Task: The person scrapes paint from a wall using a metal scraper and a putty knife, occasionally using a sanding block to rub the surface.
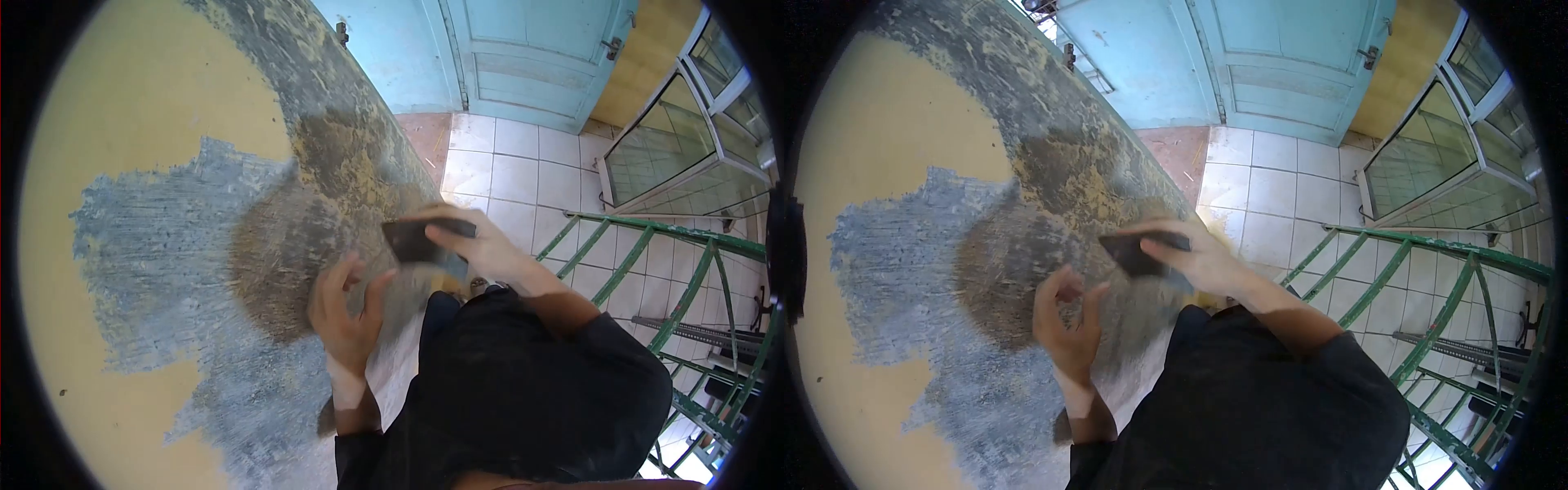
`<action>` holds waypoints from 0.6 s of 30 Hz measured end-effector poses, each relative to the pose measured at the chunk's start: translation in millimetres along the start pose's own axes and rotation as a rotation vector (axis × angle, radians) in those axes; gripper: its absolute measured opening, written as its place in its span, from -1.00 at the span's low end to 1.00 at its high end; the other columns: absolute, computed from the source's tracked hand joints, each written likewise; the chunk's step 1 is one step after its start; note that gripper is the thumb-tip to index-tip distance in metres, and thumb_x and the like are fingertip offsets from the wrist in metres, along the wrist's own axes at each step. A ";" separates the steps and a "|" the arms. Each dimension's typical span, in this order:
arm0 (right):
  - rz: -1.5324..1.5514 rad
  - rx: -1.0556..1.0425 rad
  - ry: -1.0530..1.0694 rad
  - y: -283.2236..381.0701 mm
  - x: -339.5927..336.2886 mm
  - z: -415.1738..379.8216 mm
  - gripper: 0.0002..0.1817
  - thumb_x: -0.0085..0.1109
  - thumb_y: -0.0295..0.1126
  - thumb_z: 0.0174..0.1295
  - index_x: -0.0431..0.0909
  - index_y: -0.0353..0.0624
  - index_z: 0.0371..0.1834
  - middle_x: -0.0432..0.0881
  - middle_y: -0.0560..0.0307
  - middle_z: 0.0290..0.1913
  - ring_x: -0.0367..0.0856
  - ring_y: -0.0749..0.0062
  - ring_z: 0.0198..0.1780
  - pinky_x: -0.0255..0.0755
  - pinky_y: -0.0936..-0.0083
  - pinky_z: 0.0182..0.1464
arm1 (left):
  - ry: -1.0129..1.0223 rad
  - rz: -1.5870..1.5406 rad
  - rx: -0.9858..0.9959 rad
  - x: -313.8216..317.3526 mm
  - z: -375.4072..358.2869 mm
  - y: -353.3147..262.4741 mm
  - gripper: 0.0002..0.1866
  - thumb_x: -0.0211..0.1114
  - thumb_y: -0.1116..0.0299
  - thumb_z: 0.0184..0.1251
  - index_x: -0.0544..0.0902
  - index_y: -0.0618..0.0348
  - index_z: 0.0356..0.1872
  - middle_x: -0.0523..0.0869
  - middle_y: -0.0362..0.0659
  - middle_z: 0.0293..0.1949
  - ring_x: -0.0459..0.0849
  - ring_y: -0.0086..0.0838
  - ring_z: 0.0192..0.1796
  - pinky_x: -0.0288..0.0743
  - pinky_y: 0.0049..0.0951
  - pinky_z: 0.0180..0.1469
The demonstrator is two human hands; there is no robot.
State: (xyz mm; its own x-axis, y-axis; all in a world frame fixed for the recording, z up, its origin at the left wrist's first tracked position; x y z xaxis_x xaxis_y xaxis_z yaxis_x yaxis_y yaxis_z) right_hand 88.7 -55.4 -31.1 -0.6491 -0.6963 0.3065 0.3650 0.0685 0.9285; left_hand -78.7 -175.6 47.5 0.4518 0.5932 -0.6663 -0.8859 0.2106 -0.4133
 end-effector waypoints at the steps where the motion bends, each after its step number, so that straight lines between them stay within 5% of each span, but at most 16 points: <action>1: -0.053 -0.078 -0.060 6.8 -3.6 9.9 -0.63 0.09 -0.35 0.61 0.59 -0.25 0.36 0.68 0.02 0.25 0.61 0.33 0.25 0.42 0.40 0.35 | -0.059 0.142 0.165 -10.8 -0.1 -6.0 -0.50 0.67 0.36 0.17 0.62 0.16 0.09 0.71 -0.18 -0.34 0.67 -0.31 -0.39 0.51 -0.30 -0.32; 4: -0.131 -0.244 -0.311 38.3 -2.4 40.2 -0.63 0.07 -0.35 0.61 0.58 -0.28 0.35 0.66 -0.05 0.27 0.62 0.22 0.27 0.42 0.37 0.34 | -0.156 0.240 0.367 -31.7 -1.6 -7.1 -0.56 0.65 0.34 0.22 0.61 0.13 0.03 0.70 -0.19 -0.35 0.65 -0.31 -0.44 0.46 -0.29 -0.37; 8: -0.385 -0.494 -0.555 71.4 24.5 80.2 -0.64 0.14 -0.44 0.55 0.58 -0.30 0.33 0.65 -0.14 0.28 0.63 0.08 0.28 0.46 0.31 0.32 | -0.138 0.318 0.380 -29.7 -2.2 -5.2 -0.58 0.63 0.29 0.27 0.60 0.13 0.03 0.68 -0.20 -0.40 0.65 -0.33 -0.47 0.42 -0.31 -0.40; 10: -0.613 -0.785 -0.643 74.9 43.2 101.5 -0.64 0.13 -0.54 0.54 0.55 -0.34 0.36 0.66 -0.10 0.29 0.65 0.25 0.29 0.50 0.43 0.30 | -0.076 0.441 0.375 -23.5 1.6 -6.8 -0.60 0.61 0.27 0.30 0.61 0.16 0.01 0.67 -0.21 -0.46 0.66 -0.34 -0.48 0.40 -0.30 -0.41; 11: -0.684 -0.952 -0.685 71.4 48.7 112.8 -0.60 0.19 -0.57 0.49 0.55 -0.35 0.37 0.65 -0.18 0.29 0.67 0.08 0.29 0.51 0.35 0.30 | -0.088 0.441 0.381 -23.4 2.5 -7.6 -0.60 0.61 0.27 0.30 0.61 0.16 0.01 0.67 -0.21 -0.46 0.66 -0.34 -0.48 0.40 -0.30 -0.41; 14: -0.611 -0.902 -0.694 59.9 72.9 126.8 -0.56 0.21 -0.56 0.47 0.54 -0.33 0.40 0.62 -0.23 0.34 0.63 -0.05 0.35 0.49 0.27 0.34 | -0.074 0.415 0.367 -24.6 2.1 -6.8 -0.62 0.59 0.26 0.32 0.62 0.19 -0.03 0.67 -0.21 -0.50 0.67 -0.35 -0.49 0.41 -0.31 -0.42; 15: -0.646 -0.849 -0.637 48.8 79.8 131.8 -0.46 0.39 -0.52 0.33 0.54 -0.33 0.39 0.50 -0.26 0.47 0.47 -0.13 0.49 0.39 0.12 0.42 | -0.062 0.381 0.363 -25.8 1.4 -7.2 -0.63 0.60 0.26 0.32 0.62 0.19 -0.04 0.67 -0.21 -0.50 0.67 -0.35 -0.50 0.41 -0.33 -0.42; 18: -0.749 -0.887 -0.641 42.2 96.7 127.8 -0.33 0.42 -0.42 0.32 0.44 -0.38 0.48 0.39 -0.27 0.55 0.34 -0.16 0.58 0.29 0.01 0.49 | -0.050 0.304 0.353 -28.4 -4.3 -5.5 -0.61 0.62 0.29 0.27 0.63 0.19 -0.04 0.67 -0.22 -0.50 0.65 -0.36 -0.51 0.40 -0.35 -0.42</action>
Point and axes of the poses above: each hand's wrist, its own z-axis towards the middle knuckle, its own x-axis out of the palm, y = z × x, the point moved 5 cm from there along z, towards the middle knuckle
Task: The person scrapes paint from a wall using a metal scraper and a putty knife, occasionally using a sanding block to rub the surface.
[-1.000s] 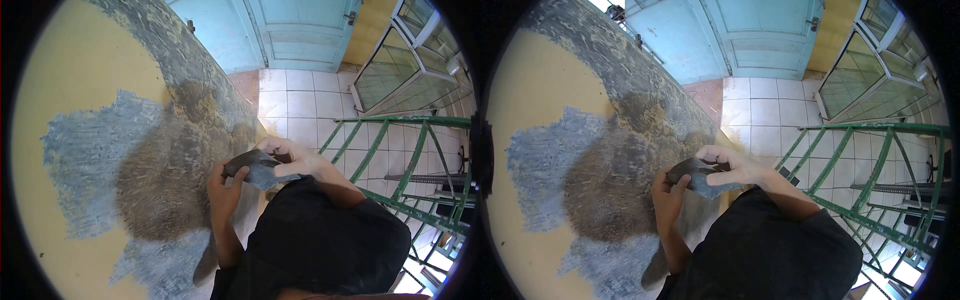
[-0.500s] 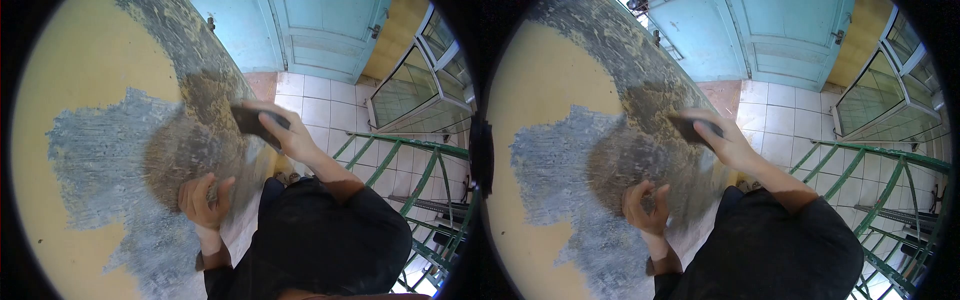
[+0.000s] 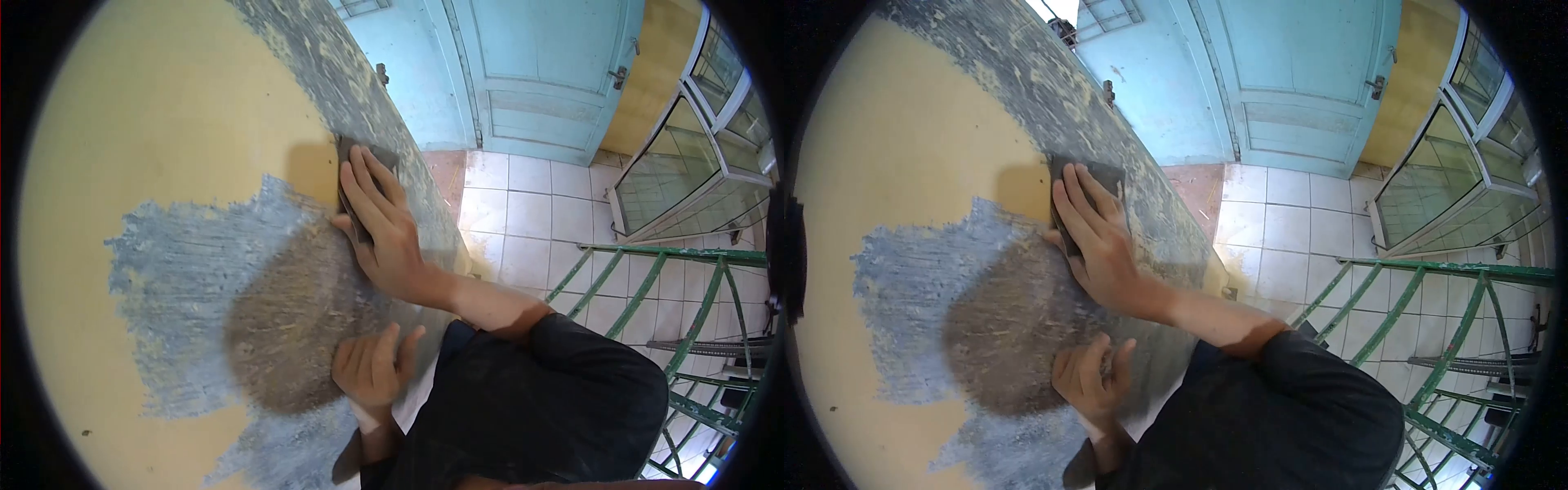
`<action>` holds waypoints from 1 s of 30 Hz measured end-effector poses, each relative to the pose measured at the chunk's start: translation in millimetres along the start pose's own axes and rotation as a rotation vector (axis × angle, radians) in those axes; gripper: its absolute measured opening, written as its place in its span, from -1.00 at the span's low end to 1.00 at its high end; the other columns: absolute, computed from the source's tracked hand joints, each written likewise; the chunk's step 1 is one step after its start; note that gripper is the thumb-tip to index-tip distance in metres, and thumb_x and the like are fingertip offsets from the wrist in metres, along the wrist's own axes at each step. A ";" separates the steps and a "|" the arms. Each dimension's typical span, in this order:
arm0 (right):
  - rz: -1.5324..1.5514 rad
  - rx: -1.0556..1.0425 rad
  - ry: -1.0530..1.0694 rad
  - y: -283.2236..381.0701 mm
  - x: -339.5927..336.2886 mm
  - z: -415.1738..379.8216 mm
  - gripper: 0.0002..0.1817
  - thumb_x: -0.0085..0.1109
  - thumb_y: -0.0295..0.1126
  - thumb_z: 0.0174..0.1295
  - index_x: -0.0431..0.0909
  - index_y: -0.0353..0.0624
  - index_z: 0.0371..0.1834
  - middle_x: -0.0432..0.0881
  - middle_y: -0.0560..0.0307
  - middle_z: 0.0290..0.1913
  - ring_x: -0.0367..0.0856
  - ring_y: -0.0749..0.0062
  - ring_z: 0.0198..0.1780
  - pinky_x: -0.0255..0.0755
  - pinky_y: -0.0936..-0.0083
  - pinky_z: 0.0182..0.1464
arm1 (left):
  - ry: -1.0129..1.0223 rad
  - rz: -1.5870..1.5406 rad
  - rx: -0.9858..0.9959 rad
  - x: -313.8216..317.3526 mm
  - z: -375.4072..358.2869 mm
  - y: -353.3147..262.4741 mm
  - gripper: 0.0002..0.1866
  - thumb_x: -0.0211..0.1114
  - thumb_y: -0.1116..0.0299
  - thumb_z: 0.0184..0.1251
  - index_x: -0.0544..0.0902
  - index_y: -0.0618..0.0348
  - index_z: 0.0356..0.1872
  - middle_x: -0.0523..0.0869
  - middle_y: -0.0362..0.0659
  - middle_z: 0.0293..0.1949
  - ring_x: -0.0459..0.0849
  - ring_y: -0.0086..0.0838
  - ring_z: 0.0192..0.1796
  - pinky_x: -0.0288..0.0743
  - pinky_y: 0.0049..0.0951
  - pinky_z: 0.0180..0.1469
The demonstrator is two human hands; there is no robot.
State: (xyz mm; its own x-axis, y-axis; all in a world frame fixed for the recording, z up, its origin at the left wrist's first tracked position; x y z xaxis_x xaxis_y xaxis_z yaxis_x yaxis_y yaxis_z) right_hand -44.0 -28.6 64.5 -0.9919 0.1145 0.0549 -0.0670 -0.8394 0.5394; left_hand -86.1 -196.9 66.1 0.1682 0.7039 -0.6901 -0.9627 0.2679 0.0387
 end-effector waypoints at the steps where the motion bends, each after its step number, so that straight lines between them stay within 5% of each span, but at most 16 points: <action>1: 0.003 -0.005 -0.008 1.6 0.6 -4.6 -0.33 0.42 -0.42 0.32 0.44 -0.38 0.48 0.39 -0.27 0.55 0.34 -0.16 0.58 0.29 0.01 0.49 | -0.009 -0.047 -0.013 0.0 -1.3 1.2 -0.60 0.65 0.32 0.23 0.63 0.18 -0.03 0.67 -0.24 -0.50 0.64 -0.37 -0.52 0.38 -0.36 -0.41; 12: -0.118 -0.049 0.135 -14.3 -0.5 23.5 -0.26 0.24 -0.18 0.44 0.32 -0.46 0.54 0.30 -0.29 0.61 0.13 -0.14 0.69 0.18 -0.10 0.56 | -0.035 -0.160 0.000 -5.1 -4.9 2.1 -0.57 0.63 0.24 0.28 0.61 0.20 -0.02 0.65 -0.27 -0.57 0.63 -0.46 -0.58 0.43 -0.47 -0.46; 30: -0.039 -0.086 0.138 12.1 2.4 -28.8 -0.22 0.34 -0.37 0.31 0.30 -0.46 0.56 0.27 -0.35 0.61 0.15 -0.23 0.67 0.10 -0.16 0.60 | -0.030 -0.182 -0.001 -3.4 1.3 5.1 -0.57 0.62 0.16 0.30 0.62 0.18 -0.03 0.63 -0.30 -0.60 0.60 -0.55 -0.60 0.38 -0.52 -0.47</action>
Point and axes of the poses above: each hand's wrist, its own z-axis towards the middle knuckle, its own x-axis out of the palm, y = z × x, the point moved 5 cm from there along z, towards the middle knuckle
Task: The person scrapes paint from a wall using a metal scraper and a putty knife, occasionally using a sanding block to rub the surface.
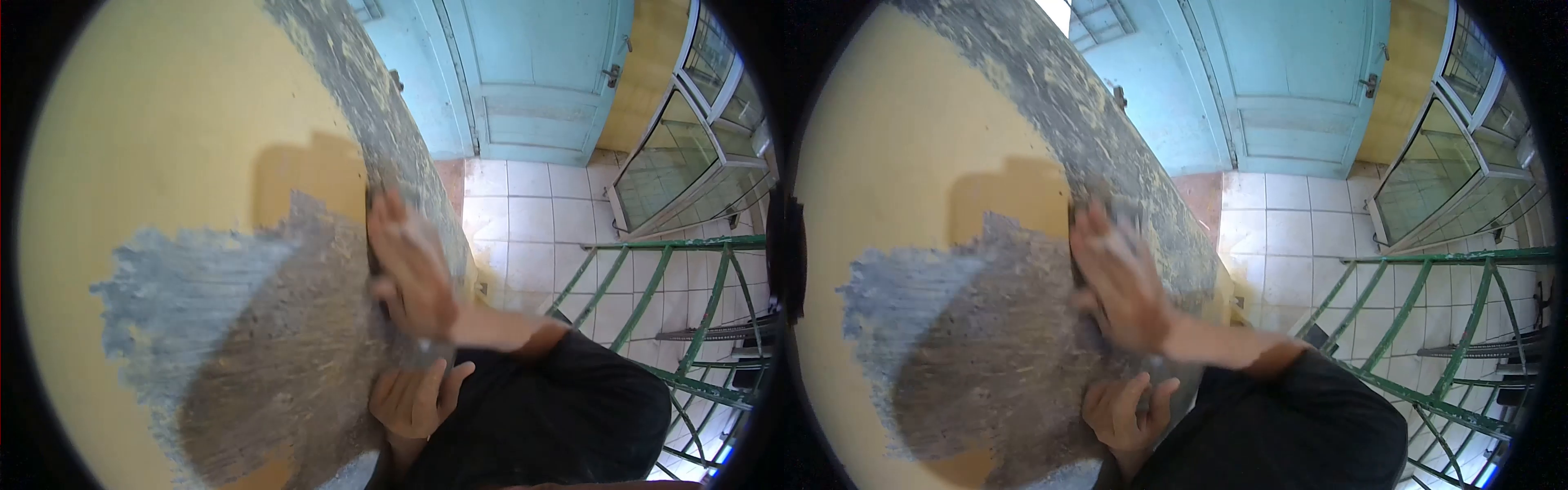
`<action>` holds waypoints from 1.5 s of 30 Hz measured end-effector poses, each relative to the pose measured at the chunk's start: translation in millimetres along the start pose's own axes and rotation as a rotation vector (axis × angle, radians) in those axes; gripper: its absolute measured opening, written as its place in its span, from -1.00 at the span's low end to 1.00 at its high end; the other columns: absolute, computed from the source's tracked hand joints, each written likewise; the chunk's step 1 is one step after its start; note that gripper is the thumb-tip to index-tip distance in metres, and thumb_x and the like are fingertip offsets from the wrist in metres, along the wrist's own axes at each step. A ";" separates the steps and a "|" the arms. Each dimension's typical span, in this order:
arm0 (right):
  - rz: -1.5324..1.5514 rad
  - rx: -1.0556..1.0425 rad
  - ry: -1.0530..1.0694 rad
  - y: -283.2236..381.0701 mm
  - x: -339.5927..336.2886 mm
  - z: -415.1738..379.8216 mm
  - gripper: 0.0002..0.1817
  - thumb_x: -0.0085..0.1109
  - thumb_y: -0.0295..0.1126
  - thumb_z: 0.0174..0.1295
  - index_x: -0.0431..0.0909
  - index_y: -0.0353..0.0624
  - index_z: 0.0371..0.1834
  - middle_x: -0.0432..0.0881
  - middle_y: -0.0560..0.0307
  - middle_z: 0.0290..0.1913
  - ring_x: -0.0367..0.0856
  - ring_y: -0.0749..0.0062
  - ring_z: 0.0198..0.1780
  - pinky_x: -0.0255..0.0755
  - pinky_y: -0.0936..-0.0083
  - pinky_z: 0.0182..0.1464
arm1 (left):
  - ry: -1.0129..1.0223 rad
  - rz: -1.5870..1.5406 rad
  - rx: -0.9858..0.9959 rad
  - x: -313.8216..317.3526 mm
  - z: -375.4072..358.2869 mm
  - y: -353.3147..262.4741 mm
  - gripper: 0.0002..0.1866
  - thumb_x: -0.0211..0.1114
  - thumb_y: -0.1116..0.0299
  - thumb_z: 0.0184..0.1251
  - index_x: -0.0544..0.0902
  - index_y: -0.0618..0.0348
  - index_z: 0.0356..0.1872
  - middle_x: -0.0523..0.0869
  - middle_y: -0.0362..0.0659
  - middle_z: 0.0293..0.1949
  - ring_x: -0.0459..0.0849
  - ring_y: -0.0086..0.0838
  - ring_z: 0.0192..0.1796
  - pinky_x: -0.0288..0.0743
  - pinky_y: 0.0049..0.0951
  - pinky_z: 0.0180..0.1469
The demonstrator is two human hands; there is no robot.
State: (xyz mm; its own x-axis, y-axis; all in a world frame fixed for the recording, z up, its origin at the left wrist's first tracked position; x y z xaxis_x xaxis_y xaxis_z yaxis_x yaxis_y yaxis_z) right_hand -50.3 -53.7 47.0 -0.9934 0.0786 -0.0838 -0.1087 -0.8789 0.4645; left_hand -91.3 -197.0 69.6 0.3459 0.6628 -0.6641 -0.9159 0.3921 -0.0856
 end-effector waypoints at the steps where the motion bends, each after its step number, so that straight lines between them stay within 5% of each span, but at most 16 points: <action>1: -0.077 -0.013 -0.051 -16.7 2.2 17.6 -0.22 0.35 -0.33 0.29 0.32 -0.45 0.55 0.28 -0.35 0.60 0.15 -0.23 0.67 0.09 -0.15 0.61 | 0.005 0.021 0.005 -3.0 -2.5 -3.3 -0.57 0.61 0.15 0.31 0.62 0.18 -0.03 0.63 -0.31 -0.60 0.60 -0.56 -0.60 0.38 -0.52 -0.47; 5: -0.160 0.138 -0.020 -22.5 -1.9 47.7 -0.22 0.36 -0.36 0.28 0.33 -0.45 0.54 0.31 -0.36 0.58 0.16 -0.25 0.66 0.08 -0.16 0.61 | -0.027 -0.003 0.006 -2.3 -4.5 -1.7 -0.57 0.61 0.15 0.32 0.63 0.18 -0.02 0.62 -0.31 -0.61 0.59 -0.55 -0.61 0.36 -0.51 -0.48; 8: 0.109 -0.092 -0.119 1.7 2.5 1.9 -0.24 0.35 -0.43 0.29 0.30 -0.47 0.54 0.35 -0.37 0.55 0.16 -0.30 0.65 0.13 -0.15 0.59 | -0.017 -0.036 0.016 -1.2 -3.6 0.5 -0.57 0.60 0.14 0.32 0.63 0.19 -0.01 0.61 -0.32 -0.61 0.59 -0.56 -0.60 0.36 -0.51 -0.47; 10: -0.068 0.013 0.056 15.3 -6.9 2.5 -0.24 0.36 -0.44 0.28 0.31 -0.48 0.53 0.37 -0.41 0.53 0.18 -0.35 0.63 0.19 -0.14 0.55 | 0.048 -0.033 -0.018 -2.1 -3.2 -1.5 -0.57 0.65 0.21 0.24 0.62 0.19 -0.07 0.64 -0.23 -0.56 0.59 -0.37 -0.60 0.38 -0.38 -0.46; 14: -0.220 0.065 0.013 -21.9 -4.6 49.3 -0.24 0.37 -0.41 0.27 0.34 -0.49 0.51 0.35 -0.41 0.54 0.17 -0.36 0.63 0.21 -0.13 0.54 | -0.011 -0.013 -0.027 -0.5 -6.4 -2.5 -0.58 0.64 0.18 0.26 0.62 0.19 -0.07 0.64 -0.22 -0.56 0.59 -0.36 -0.60 0.38 -0.38 -0.46; 17: -0.138 -0.198 -0.106 -8.2 -0.8 21.0 -0.24 0.36 -0.44 0.26 0.32 -0.48 0.52 0.36 -0.40 0.54 0.20 -0.35 0.62 0.24 -0.15 0.52 | -0.026 0.006 0.024 -1.8 -0.9 -1.9 -0.56 0.60 0.09 0.32 0.64 0.18 -0.03 0.62 -0.33 -0.61 0.59 -0.58 -0.60 0.36 -0.53 -0.44; 19: -0.059 0.078 0.118 24.4 -7.5 -5.8 -0.19 0.36 -0.49 0.24 0.26 -0.45 0.57 0.35 -0.38 0.55 0.21 -0.32 0.62 0.25 -0.14 0.50 | 0.057 0.009 0.005 -1.9 -0.6 -2.5 -0.57 0.60 0.08 0.31 0.65 0.18 -0.06 0.63 -0.33 -0.61 0.60 -0.58 -0.59 0.36 -0.53 -0.44; 22: -0.242 0.086 0.027 -18.1 -8.2 51.1 -0.24 0.32 -0.34 0.34 0.29 -0.50 0.54 0.36 -0.41 0.54 0.21 -0.29 0.63 0.21 -0.12 0.54 | 0.042 -0.027 -0.033 -0.3 -6.9 -3.4 -0.60 0.60 0.15 0.29 0.63 0.18 -0.09 0.65 -0.23 -0.57 0.60 -0.38 -0.58 0.38 -0.38 -0.46; 26: -0.125 -0.021 -0.080 -6.0 -4.7 34.7 -0.18 0.30 -0.27 0.36 0.22 -0.50 0.58 0.36 -0.42 0.54 0.18 -0.35 0.63 0.18 -0.15 0.54 | 0.025 -0.044 -0.024 -1.4 -2.6 -3.0 -0.61 0.60 0.15 0.29 0.64 0.17 -0.10 0.66 -0.23 -0.56 0.62 -0.38 -0.56 0.38 -0.39 -0.46; 30: -0.074 0.020 0.111 12.1 -6.4 9.1 -0.08 0.36 -0.37 0.28 0.09 -0.38 0.67 0.39 -0.35 0.53 0.19 -0.36 0.62 0.24 -0.17 0.50 | 0.031 -0.049 -0.024 2.3 -1.9 -1.6 -0.62 0.60 0.15 0.29 0.65 0.18 -0.12 0.66 -0.23 -0.56 0.62 -0.39 -0.57 0.39 -0.39 -0.45; 32: -0.279 -0.059 -0.058 -16.3 -2.6 41.9 -0.32 0.01 -0.13 0.60 0.27 -0.44 0.58 0.39 -0.33 0.55 0.20 -0.44 0.60 0.26 -0.10 0.51 | 0.012 -0.054 -0.025 0.1 -5.8 -3.2 -0.62 0.60 0.15 0.29 0.65 0.18 -0.12 0.66 -0.23 -0.56 0.62 -0.38 -0.57 0.39 -0.39 -0.45; 36: -0.150 0.013 -0.078 -9.2 1.0 35.9 -0.34 0.15 -0.39 0.49 0.25 -0.39 0.61 0.36 -0.31 0.57 0.19 -0.48 0.60 0.33 -0.08 0.42 | 0.007 -0.037 -0.002 -2.7 -6.4 -2.6 -0.58 0.60 0.11 0.30 0.65 0.19 -0.08 0.67 -0.27 -0.56 0.63 -0.47 -0.56 0.40 -0.45 -0.43; 39: -0.125 0.059 0.123 20.2 -8.8 -1.6 -0.35 0.16 -0.40 0.48 0.27 -0.40 0.59 0.32 -0.33 0.59 0.19 -0.44 0.61 0.32 -0.07 0.43 | 0.020 -0.026 0.023 -3.4 -4.2 -0.4 -0.56 0.59 0.08 0.31 0.66 0.19 -0.04 0.69 -0.31 -0.55 0.66 -0.56 -0.54 0.43 -0.52 -0.41; 42: -0.272 -0.006 0.000 -10.7 -7.6 42.5 -0.16 0.33 -0.35 0.31 0.16 -0.52 0.57 0.37 -0.48 0.50 0.16 -0.41 0.62 0.21 -0.17 0.52 | 0.042 -0.023 0.003 -1.6 -7.8 -3.0 -0.56 0.59 0.07 0.31 0.66 0.19 -0.05 0.68 -0.31 -0.56 0.65 -0.56 -0.55 0.41 -0.52 -0.43; 45: -0.317 0.078 0.036 -20.3 -11.3 61.3 -0.17 0.33 -0.33 0.31 0.20 -0.52 0.56 0.36 -0.49 0.50 0.13 -0.43 0.63 0.15 -0.22 0.55 | -0.006 -0.006 0.021 -1.4 -7.2 -3.0 -0.56 0.58 0.07 0.32 0.66 0.20 -0.06 0.68 -0.32 -0.57 0.64 -0.56 -0.57 0.39 -0.51 -0.45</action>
Point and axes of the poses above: each hand's wrist, its own z-axis towards the middle knuckle, its own x-axis out of the palm, y = z × x, the point moved 5 cm from there along z, towards the middle knuckle
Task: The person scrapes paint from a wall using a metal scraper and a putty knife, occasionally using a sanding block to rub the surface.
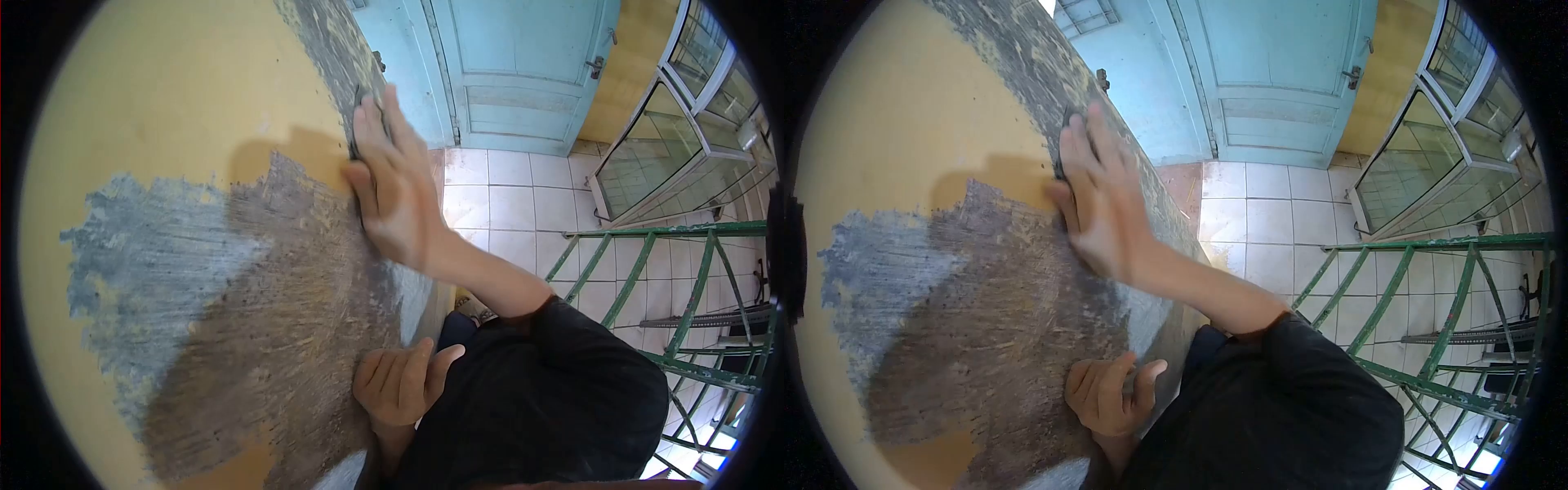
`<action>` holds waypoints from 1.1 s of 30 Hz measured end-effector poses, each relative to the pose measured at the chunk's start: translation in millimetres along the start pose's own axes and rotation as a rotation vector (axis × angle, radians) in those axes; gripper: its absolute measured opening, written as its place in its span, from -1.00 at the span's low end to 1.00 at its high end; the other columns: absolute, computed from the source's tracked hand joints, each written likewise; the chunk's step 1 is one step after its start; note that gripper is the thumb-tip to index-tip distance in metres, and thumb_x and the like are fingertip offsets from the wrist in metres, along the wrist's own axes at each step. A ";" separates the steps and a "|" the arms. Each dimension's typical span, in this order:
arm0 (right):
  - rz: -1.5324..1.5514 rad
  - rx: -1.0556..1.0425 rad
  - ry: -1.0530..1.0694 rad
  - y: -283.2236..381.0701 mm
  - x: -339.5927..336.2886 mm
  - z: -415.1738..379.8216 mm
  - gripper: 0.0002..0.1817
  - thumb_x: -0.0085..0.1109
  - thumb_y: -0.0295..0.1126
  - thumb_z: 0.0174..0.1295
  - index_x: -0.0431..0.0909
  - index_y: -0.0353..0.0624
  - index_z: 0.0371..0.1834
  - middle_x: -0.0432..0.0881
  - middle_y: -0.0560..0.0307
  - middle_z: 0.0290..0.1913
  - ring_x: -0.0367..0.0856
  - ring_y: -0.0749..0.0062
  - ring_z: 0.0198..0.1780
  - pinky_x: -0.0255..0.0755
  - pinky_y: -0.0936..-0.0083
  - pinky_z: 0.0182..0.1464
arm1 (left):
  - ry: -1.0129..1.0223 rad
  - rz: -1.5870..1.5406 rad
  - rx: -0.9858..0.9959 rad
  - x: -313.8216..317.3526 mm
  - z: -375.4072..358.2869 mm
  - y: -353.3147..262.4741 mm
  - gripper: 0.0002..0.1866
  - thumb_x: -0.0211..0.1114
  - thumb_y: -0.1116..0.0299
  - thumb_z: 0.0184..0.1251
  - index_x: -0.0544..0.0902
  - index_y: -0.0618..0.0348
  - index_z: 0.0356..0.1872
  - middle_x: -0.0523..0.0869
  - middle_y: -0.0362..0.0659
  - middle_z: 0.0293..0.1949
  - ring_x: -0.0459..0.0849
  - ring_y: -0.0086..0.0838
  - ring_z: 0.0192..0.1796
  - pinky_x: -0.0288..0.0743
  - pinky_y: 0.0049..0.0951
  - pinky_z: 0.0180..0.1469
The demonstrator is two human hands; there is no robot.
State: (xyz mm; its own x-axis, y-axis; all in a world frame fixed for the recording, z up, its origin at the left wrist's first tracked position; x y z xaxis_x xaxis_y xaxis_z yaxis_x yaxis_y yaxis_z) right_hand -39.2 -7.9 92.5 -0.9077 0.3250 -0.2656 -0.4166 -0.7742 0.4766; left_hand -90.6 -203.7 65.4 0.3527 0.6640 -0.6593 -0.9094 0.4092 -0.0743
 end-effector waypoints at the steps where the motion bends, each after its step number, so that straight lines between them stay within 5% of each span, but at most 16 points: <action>1: -0.002 -0.003 -0.009 3.8 1.3 -10.0 -0.17 0.33 -0.33 0.31 0.20 -0.52 0.56 0.36 -0.49 0.50 0.13 -0.43 0.63 0.15 -0.22 0.55 | -0.011 -0.005 0.010 0.0 1.8 1.1 -0.56 0.58 0.07 0.33 0.66 0.20 -0.06 0.67 -0.32 -0.57 0.63 -0.56 -0.57 0.38 -0.51 -0.46; 3: 0.237 -0.037 -0.021 23.3 1.8 -54.5 -0.42 0.04 -0.23 0.60 0.39 -0.51 0.48 0.32 -0.43 0.57 0.15 -0.45 0.63 0.27 -0.11 0.47 | 0.000 -0.012 0.025 -0.6 4.0 1.9 -0.56 0.58 0.07 0.32 0.66 0.21 -0.06 0.67 -0.31 -0.57 0.63 -0.56 -0.57 0.38 -0.52 -0.46; 5: 0.251 -0.046 0.049 33.0 -8.8 -55.9 -0.44 0.06 -0.27 0.58 0.40 -0.48 0.48 0.31 -0.46 0.56 0.15 -0.41 0.63 0.26 -0.13 0.49 | 0.019 -0.021 0.026 3.8 6.2 4.3 -0.56 0.58 0.08 0.32 0.66 0.22 -0.06 0.68 -0.30 -0.57 0.64 -0.55 -0.56 0.39 -0.52 -0.46; 7: 0.041 -0.132 0.063 21.2 -7.4 -28.6 -0.36 0.36 -0.28 0.30 0.48 -0.54 0.33 0.42 -0.48 0.46 0.18 -0.35 0.63 0.07 -0.30 0.57 | 0.003 0.018 0.025 1.1 2.9 0.9 -0.56 0.59 0.09 0.32 0.66 0.22 -0.06 0.68 -0.29 -0.56 0.65 -0.56 -0.56 0.39 -0.52 -0.46; 10: 0.040 -0.009 -0.069 -3.1 -0.5 3.6 -0.37 0.38 -0.26 0.27 0.54 -0.56 0.28 0.46 -0.44 0.45 0.20 -0.37 0.61 0.10 -0.34 0.55 | -0.011 -0.033 -0.012 0.0 -0.1 0.4 -0.62 0.64 0.20 0.24 0.66 0.21 -0.13 0.66 -0.24 -0.57 0.60 -0.40 -0.57 0.34 -0.38 -0.45; 14: 0.290 0.073 -0.006 28.3 -5.7 -36.5 -0.33 0.36 -0.31 0.34 0.43 -0.53 0.41 0.47 -0.36 0.46 0.19 -0.40 0.61 0.13 -0.35 0.53 | -0.017 -0.013 0.020 -0.3 2.5 2.3 -0.58 0.57 0.08 0.34 0.66 0.18 -0.08 0.66 -0.32 -0.59 0.63 -0.56 -0.57 0.38 -0.52 -0.45; 16: 0.165 -0.117 0.022 35.9 -7.5 -51.4 -0.34 0.15 -0.35 0.51 0.24 -0.51 0.56 0.38 -0.40 0.53 0.14 -0.45 0.62 0.23 -0.10 0.52 | 0.086 0.005 0.008 -0.3 3.4 1.8 -0.59 0.57 0.07 0.34 0.65 0.17 -0.09 0.66 -0.32 -0.59 0.63 -0.57 -0.57 0.37 -0.51 -0.46; 21: -0.047 -0.065 -0.050 -7.1 2.6 0.1 -0.31 0.20 -0.40 0.47 0.22 -0.46 0.59 0.33 -0.37 0.57 0.20 -0.42 0.61 0.29 -0.07 0.50 | 0.014 -0.013 -0.023 2.4 -1.1 -1.0 -0.64 0.61 0.15 0.28 0.67 0.18 -0.17 0.65 -0.26 -0.58 0.58 -0.42 -0.59 0.32 -0.39 -0.45; 23: 0.238 -0.075 -0.108 10.8 2.4 -20.1 -0.30 0.25 -0.42 0.43 0.26 -0.41 0.59 0.34 -0.34 0.57 0.22 -0.42 0.60 0.36 -0.05 0.45 | -0.005 -0.017 -0.013 1.0 2.5 0.8 -0.65 0.60 0.15 0.29 0.67 0.18 -0.18 0.65 -0.26 -0.58 0.58 -0.42 -0.59 0.32 -0.39 -0.45; 27: 0.295 -0.072 0.038 23.5 -2.1 -57.0 -0.29 0.24 -0.43 0.41 0.25 -0.43 0.59 0.29 -0.37 0.59 0.21 -0.43 0.60 0.38 -0.03 0.44 | 0.035 0.037 0.014 4.5 4.7 3.5 -0.59 0.57 0.04 0.33 0.67 0.14 -0.12 0.67 -0.33 -0.58 0.62 -0.58 -0.57 0.37 -0.50 -0.42; 31: 0.026 -0.125 -0.055 -7.1 4.6 -8.7 -0.31 0.17 -0.24 0.51 0.29 -0.59 0.51 0.27 -0.44 0.58 0.18 -0.39 0.62 0.30 -0.08 0.49 | 0.014 0.008 -0.022 4.0 -0.6 0.9 -0.65 0.61 0.15 0.27 0.67 0.17 -0.18 0.65 -0.26 -0.58 0.60 -0.40 -0.57 0.33 -0.39 -0.44; 33: -0.003 -0.087 -0.027 -5.0 6.7 -11.4 -0.29 0.16 -0.21 0.51 0.30 -0.61 0.50 0.27 -0.46 0.58 0.17 -0.39 0.63 0.28 -0.10 0.50 | 0.013 0.033 -0.004 3.5 0.3 0.3 -0.62 0.59 0.10 0.30 0.67 0.15 -0.15 0.65 -0.30 -0.59 0.60 -0.49 -0.58 0.34 -0.43 -0.43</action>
State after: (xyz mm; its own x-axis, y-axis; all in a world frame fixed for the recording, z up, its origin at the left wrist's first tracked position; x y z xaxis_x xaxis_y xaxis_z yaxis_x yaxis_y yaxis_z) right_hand -42.6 -8.1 78.8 -0.9080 0.3406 -0.2439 -0.4142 -0.8173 0.4006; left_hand -89.5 -201.1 63.4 0.3191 0.6690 -0.6713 -0.9215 0.3845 -0.0548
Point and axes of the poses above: each hand's wrist, its own z-axis towards the middle knuckle, its own x-axis out of the palm, y = z × x, the point moved 5 cm from there along z, towards the middle knuckle
